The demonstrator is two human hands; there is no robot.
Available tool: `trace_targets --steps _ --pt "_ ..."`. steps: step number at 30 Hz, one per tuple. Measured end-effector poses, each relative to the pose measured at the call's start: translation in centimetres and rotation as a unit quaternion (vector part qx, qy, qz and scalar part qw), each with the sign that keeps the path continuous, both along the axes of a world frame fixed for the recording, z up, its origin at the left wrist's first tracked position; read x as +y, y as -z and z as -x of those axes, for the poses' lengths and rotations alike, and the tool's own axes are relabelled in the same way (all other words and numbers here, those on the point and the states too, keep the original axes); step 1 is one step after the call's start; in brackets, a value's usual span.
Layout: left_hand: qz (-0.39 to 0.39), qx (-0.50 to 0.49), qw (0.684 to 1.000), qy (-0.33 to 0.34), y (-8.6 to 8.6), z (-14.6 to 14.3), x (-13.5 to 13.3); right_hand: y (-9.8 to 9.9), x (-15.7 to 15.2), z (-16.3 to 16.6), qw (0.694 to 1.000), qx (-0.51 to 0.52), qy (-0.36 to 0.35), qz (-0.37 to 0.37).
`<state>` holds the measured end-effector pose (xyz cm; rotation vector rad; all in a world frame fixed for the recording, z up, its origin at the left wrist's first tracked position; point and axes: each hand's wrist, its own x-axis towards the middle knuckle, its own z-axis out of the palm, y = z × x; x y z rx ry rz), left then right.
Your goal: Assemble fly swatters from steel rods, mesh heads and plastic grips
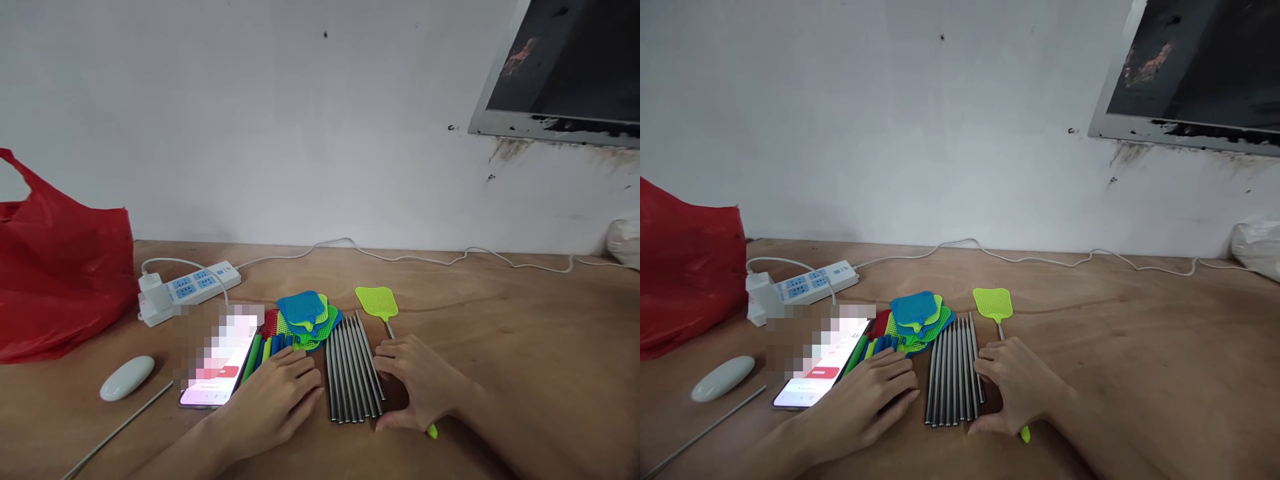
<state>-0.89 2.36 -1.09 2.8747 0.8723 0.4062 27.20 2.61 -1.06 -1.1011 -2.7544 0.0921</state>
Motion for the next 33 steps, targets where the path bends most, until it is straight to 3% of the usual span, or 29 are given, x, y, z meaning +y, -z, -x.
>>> trace_targets --steps 10,16,18,20,25,33 --pt "-0.003 -0.004 1.000 0.008 0.2 0.0 0.0 0.2 0.3 0.1 1.000 -0.013 0.023 0.005" --pt "-0.007 -0.025 1.000 0.015 -0.1 -0.1 -0.1 0.1 0.1 -0.2 0.996 0.080 0.019 0.031" --pt "-0.008 -0.019 1.000 0.016 -0.1 -0.1 -0.1 0.3 0.3 -0.3 0.992 0.113 0.055 0.031" --pt "-0.003 -0.008 1.000 0.015 -0.1 -0.1 -0.1 0.6 0.7 -0.4 0.985 0.109 0.134 0.005" --pt "0.018 0.014 1.000 0.016 -0.2 -0.2 -0.3 1.6 1.5 -0.7 0.949 0.020 0.313 -0.046" --pt "0.039 0.028 0.999 0.002 -0.1 -0.2 -0.5 1.8 1.3 -0.6 0.939 -0.010 0.344 -0.024"
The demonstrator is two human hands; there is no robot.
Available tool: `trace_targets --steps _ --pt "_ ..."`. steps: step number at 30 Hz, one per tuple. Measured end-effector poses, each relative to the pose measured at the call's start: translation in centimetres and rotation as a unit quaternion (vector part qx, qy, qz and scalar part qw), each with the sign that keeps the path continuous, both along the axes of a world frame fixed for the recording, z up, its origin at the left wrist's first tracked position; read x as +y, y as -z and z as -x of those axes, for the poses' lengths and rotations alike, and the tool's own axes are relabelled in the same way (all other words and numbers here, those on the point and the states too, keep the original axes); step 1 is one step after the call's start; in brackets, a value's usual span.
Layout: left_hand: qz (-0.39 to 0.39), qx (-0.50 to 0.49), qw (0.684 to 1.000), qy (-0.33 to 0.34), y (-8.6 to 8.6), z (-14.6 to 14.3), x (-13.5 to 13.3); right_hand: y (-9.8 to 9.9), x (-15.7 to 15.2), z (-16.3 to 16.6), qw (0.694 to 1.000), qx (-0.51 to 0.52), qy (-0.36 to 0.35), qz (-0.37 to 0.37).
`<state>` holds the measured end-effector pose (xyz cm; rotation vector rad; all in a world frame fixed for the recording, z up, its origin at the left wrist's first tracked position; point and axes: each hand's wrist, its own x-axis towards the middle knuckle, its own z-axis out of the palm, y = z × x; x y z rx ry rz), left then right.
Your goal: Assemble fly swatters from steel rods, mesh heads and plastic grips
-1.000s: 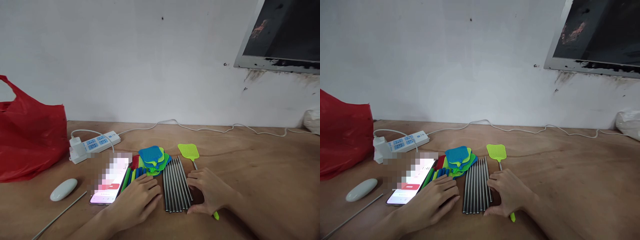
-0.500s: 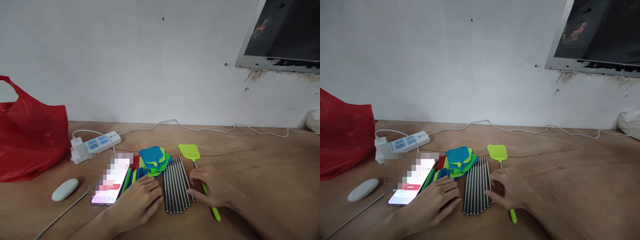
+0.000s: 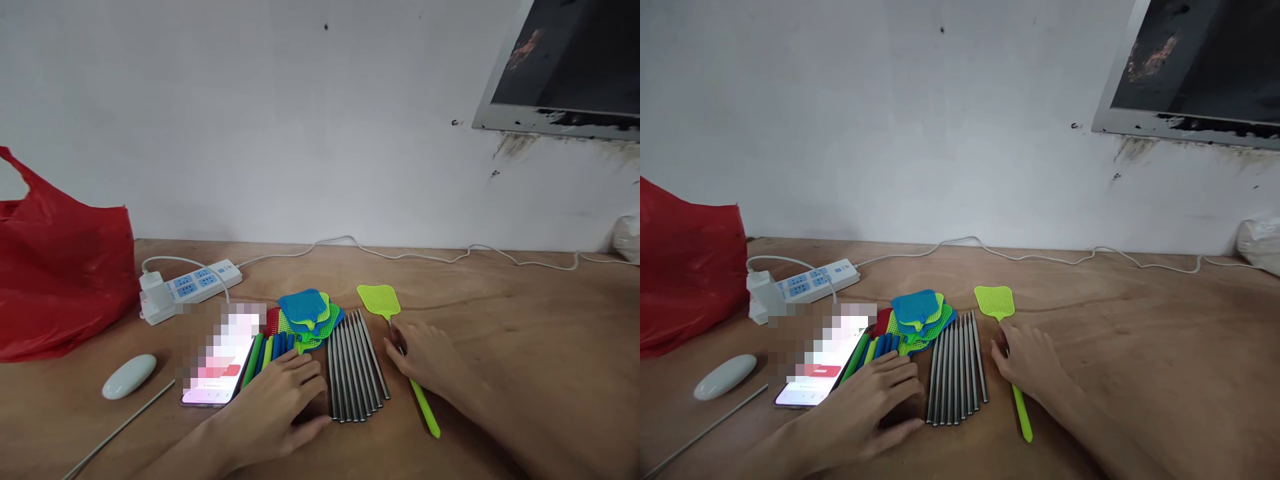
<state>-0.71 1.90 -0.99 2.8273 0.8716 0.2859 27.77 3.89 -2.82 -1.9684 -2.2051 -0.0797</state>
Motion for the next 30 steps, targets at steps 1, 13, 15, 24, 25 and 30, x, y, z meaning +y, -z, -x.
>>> trace_targets --steps 1,13,15,24,25,30 --pt "0.002 -0.001 1.000 -0.002 0.1 0.0 0.0 0.0 0.0 0.0 1.000 0.005 -0.004 0.002" --pt "0.023 0.023 0.999 -0.004 0.2 -0.2 0.0 0.6 -0.2 1.1 0.987 0.123 -0.090 0.045" --pt "0.024 0.023 0.999 -0.007 0.1 -0.2 0.0 0.7 -0.2 1.1 0.985 0.125 -0.105 0.047" --pt "0.032 0.022 0.999 -0.009 -0.1 -0.1 0.0 1.3 -0.1 1.2 0.987 0.149 -0.063 0.015" --pt "0.032 0.022 0.999 -0.009 -0.1 -0.1 0.0 1.4 -0.1 1.2 0.985 0.164 -0.053 -0.003" --pt "0.015 0.022 1.000 -0.009 -0.2 -0.1 0.0 1.7 0.3 1.2 0.948 0.299 -0.051 -0.098"
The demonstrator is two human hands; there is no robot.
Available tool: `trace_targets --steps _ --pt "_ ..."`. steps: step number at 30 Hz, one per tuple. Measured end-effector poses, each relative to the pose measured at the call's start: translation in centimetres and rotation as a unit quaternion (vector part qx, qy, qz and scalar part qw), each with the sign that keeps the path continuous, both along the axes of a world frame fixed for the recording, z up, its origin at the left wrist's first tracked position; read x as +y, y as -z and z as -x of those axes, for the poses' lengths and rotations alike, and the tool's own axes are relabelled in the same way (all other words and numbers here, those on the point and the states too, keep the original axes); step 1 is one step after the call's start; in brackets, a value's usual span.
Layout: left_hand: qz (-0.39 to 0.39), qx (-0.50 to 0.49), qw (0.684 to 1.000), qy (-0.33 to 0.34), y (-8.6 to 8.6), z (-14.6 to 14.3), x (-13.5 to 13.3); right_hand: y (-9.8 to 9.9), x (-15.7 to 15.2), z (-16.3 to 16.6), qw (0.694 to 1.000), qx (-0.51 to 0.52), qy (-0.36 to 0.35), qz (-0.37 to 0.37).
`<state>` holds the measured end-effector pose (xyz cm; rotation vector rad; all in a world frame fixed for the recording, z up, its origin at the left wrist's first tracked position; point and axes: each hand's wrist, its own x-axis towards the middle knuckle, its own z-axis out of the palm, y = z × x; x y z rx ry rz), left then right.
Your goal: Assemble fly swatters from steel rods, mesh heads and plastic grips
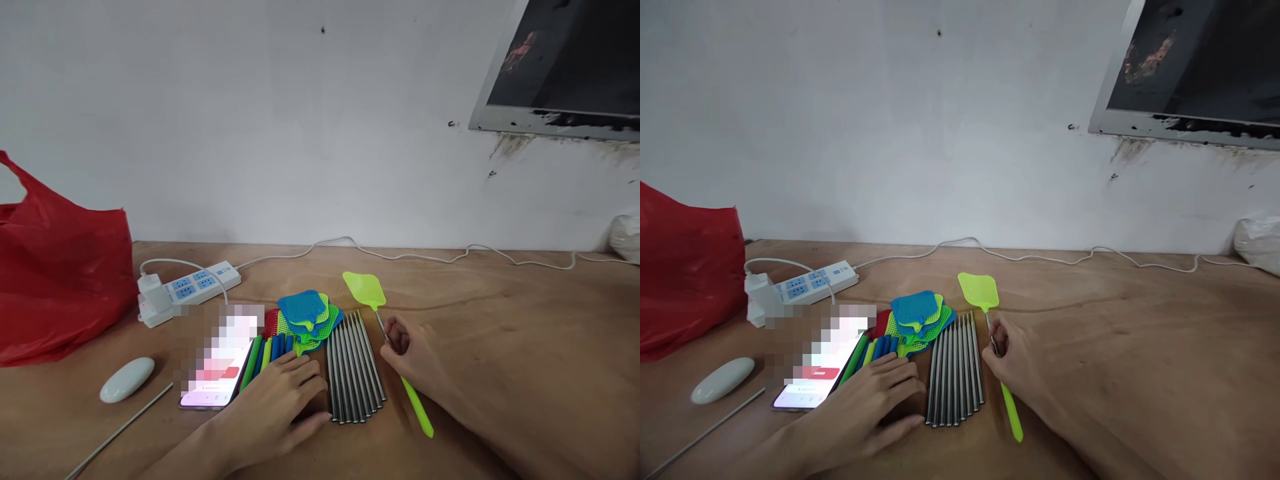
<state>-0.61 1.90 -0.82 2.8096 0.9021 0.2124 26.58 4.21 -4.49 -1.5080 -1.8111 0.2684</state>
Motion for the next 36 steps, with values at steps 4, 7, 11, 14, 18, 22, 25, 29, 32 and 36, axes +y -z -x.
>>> trace_targets --steps 4,7,11,14,18,22,25,29,32,36 --pt "-0.027 -0.026 0.999 -0.012 0.0 0.1 0.1 -0.5 0.0 0.2 0.984 0.176 -0.024 0.012" --pt "-0.047 -0.072 0.995 -0.048 0.0 0.3 0.3 -1.2 -0.4 0.4 0.961 0.267 -0.044 0.062" --pt "-0.073 -0.152 0.980 -0.102 0.0 0.6 0.6 -1.6 -0.7 0.5 0.939 0.301 -0.092 0.137" --pt "-0.089 -0.207 0.965 -0.135 0.0 0.7 0.7 -1.6 -0.8 0.5 0.933 0.292 -0.119 0.171" --pt "-0.101 -0.254 0.946 -0.177 -0.1 0.7 0.9 -1.6 -0.9 0.4 0.918 0.276 -0.164 0.232" --pt "-0.079 -0.294 0.929 -0.209 0.0 0.7 1.0 -1.9 -1.4 0.3 0.898 0.250 -0.219 0.288" --pt "-0.007 -0.308 0.923 -0.230 0.1 0.8 0.9 -2.5 -1.8 0.4 0.884 0.237 -0.254 0.312" --pt "0.127 -0.337 0.908 -0.213 0.3 0.8 0.9 -3.4 -2.4 0.7 0.871 0.223 -0.282 0.336" --pt "0.222 -0.395 0.874 -0.176 0.5 0.6 1.1 -3.7 -2.5 0.8 0.866 0.226 -0.288 0.340" --pt "0.297 -0.439 0.831 -0.168 0.5 0.5 1.2 -3.4 -2.3 0.9 0.869 0.230 -0.289 0.330"
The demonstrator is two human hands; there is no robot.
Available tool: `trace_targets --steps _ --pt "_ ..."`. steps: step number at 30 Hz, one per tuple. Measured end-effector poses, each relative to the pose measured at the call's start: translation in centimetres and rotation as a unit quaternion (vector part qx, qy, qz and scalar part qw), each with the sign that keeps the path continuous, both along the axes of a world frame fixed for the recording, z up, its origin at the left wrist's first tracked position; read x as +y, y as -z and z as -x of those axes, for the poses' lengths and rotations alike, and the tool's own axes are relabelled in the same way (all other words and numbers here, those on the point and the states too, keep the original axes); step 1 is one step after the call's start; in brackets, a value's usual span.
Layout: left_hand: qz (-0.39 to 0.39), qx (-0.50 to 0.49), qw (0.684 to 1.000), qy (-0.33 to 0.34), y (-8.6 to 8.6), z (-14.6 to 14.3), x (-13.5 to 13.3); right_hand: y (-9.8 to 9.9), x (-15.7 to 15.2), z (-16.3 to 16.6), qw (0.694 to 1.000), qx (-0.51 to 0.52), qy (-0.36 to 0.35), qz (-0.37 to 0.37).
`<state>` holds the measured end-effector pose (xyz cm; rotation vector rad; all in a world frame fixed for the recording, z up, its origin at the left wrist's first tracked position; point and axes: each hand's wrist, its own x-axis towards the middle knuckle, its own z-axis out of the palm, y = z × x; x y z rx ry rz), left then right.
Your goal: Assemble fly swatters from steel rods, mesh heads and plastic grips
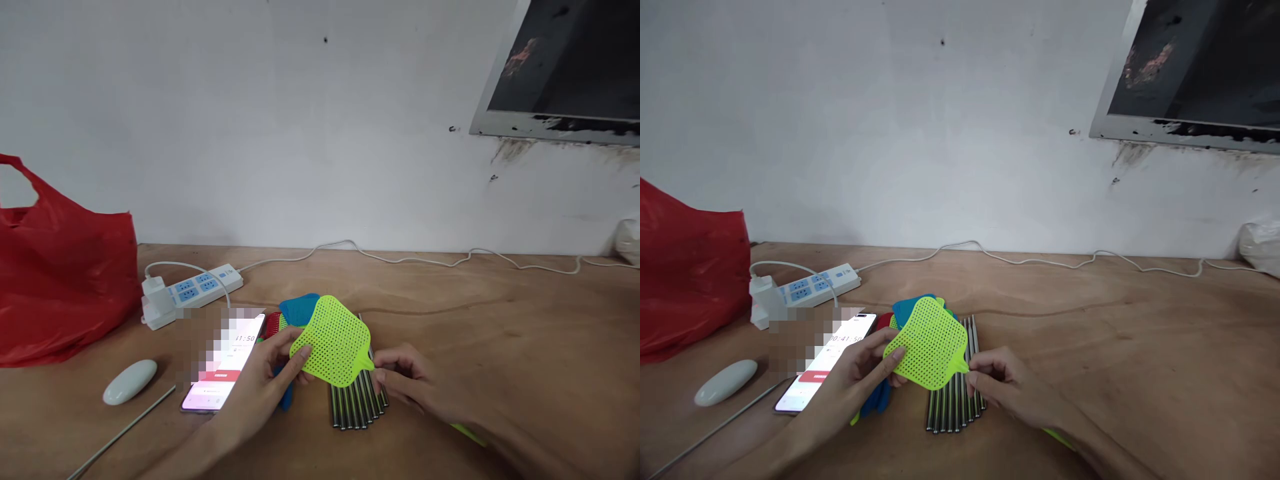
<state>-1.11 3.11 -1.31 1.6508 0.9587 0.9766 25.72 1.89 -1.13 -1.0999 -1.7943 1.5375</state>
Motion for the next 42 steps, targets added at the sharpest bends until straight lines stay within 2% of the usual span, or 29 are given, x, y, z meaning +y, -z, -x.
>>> trace_targets --steps 4,9,12,14,17,18,20,22,25,28,33,38,42 --pt "0.043 -0.023 0.999 -0.013 -0.7 -0.1 -0.1 0.0 0.2 0.0 0.996 -0.044 -0.007 -0.082" --pt "0.113 -0.071 0.991 -0.012 -1.4 -0.3 0.0 -0.9 -0.1 0.3 0.958 -0.178 0.005 -0.226" --pt "0.128 -0.084 0.988 -0.013 -1.1 -0.3 0.1 -1.0 -0.3 0.5 0.949 -0.194 0.019 -0.250" --pt "0.123 -0.093 0.988 -0.028 -0.8 -0.1 0.3 -0.5 -0.3 0.5 0.963 -0.156 0.024 -0.217" --pt "0.089 -0.109 0.987 -0.083 -0.8 0.3 0.9 0.7 0.2 0.2 0.996 -0.048 0.038 -0.072" --pt "0.075 -0.106 0.986 -0.103 -1.0 0.5 1.1 1.0 0.4 0.1 0.998 -0.022 0.053 -0.020" --pt "0.061 -0.093 0.987 -0.118 -1.4 0.8 1.5 1.4 0.9 -0.1 0.993 0.027 0.111 0.024" --pt "0.062 -0.075 0.990 -0.106 -1.6 0.8 1.6 1.2 1.2 -0.2 0.984 0.076 0.162 0.020" --pt "0.081 -0.048 0.994 -0.063 -1.6 0.4 1.3 0.3 1.2 -0.2 0.974 0.122 0.190 0.006" --pt "0.101 -0.031 0.994 -0.030 -1.4 -0.1 0.8 -0.6 0.6 -0.1 0.976 0.131 0.170 0.028" --pt "0.121 -0.019 0.992 -0.003 -1.0 -0.3 0.6 -0.6 0.1 0.2 0.977 0.149 0.096 0.118" --pt "0.081 -0.056 0.995 -0.026 -0.6 0.1 1.1 -0.7 0.3 0.3 0.973 0.152 0.134 0.110" --pt "0.088 -0.034 0.996 0.007 -0.4 0.1 0.8 -0.9 0.4 0.2 0.970 0.155 0.154 0.105"
